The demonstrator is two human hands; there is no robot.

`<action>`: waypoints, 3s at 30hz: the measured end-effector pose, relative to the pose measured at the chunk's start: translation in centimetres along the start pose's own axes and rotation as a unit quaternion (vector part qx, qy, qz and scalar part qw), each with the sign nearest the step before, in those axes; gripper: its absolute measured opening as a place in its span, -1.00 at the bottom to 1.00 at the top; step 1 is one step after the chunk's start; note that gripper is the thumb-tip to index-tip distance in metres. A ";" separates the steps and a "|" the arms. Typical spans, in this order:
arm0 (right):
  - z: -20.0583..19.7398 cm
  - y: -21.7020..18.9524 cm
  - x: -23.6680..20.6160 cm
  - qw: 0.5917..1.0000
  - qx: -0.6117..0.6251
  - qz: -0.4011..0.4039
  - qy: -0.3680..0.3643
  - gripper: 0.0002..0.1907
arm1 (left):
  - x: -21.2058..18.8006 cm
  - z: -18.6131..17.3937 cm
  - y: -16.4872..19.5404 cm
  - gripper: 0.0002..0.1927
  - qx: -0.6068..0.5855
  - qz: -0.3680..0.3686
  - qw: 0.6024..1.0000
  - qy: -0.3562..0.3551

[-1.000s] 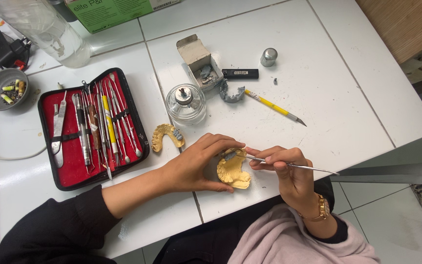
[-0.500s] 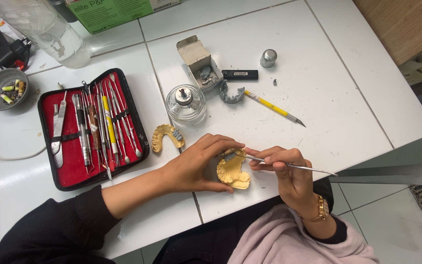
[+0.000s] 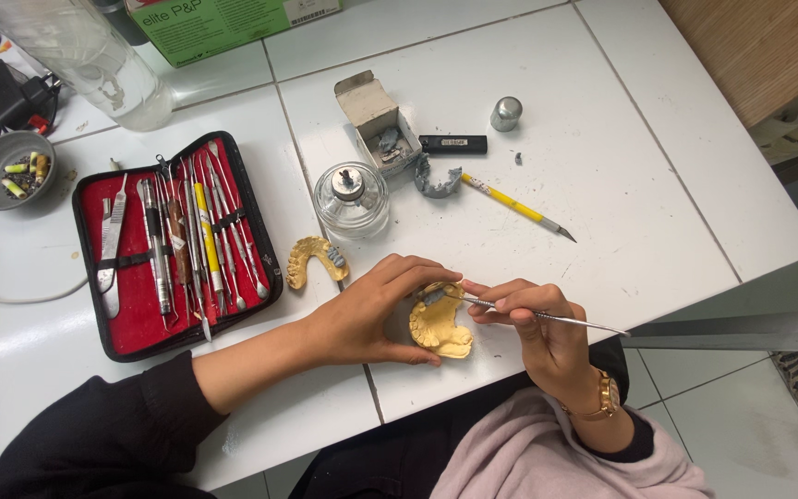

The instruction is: The person holds a yellow dental stone model of an upper jaw in one hand and uses a metal waxing instrument to add and shape gray wax around the metal framework on the model. They periodically dip the instrument tip near a small glass dish and rotate the model to work on different areas.

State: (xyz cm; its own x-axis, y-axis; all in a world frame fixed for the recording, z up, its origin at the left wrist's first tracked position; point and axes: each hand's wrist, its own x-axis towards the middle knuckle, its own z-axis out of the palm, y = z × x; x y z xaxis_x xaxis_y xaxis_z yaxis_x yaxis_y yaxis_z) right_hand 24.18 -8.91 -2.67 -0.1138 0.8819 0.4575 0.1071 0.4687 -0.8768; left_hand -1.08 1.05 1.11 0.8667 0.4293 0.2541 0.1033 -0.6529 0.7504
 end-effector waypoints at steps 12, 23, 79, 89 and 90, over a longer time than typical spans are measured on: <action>-0.1 0.1 -0.1 1.000 0.024 0.004 0.011 -0.73 | 0.0 0.0 0.0 -0.10 -0.001 0.005 1.000 0.005; 0.0 0.2 -0.2 1.000 0.014 0.007 0.014 -0.73 | 0.0 -0.1 0.0 -0.10 0.001 0.006 1.000 0.002; -0.1 0.1 0.1 0.997 0.055 0.016 0.049 -0.78 | -0.2 0.6 0.5 -0.19 0.140 -0.066 0.984 0.088; -0.1 1.1 -0.5 0.997 0.081 0.017 0.008 -0.79 | -0.3 0.7 -0.2 -0.18 0.144 -0.024 0.984 0.098; -0.2 1.2 -0.5 0.997 0.073 0.014 0.009 -0.79 | -0.3 0.6 -0.2 -0.18 0.142 -0.019 0.985 0.100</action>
State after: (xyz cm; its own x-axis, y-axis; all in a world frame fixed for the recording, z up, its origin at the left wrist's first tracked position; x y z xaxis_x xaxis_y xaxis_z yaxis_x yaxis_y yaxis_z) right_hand 24.56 -8.81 -3.93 -0.0951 0.8960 0.4338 -0.0341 0.4326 -0.9010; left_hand -1.04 0.65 0.49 0.7489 0.5532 0.3649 0.2920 -0.7697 0.5677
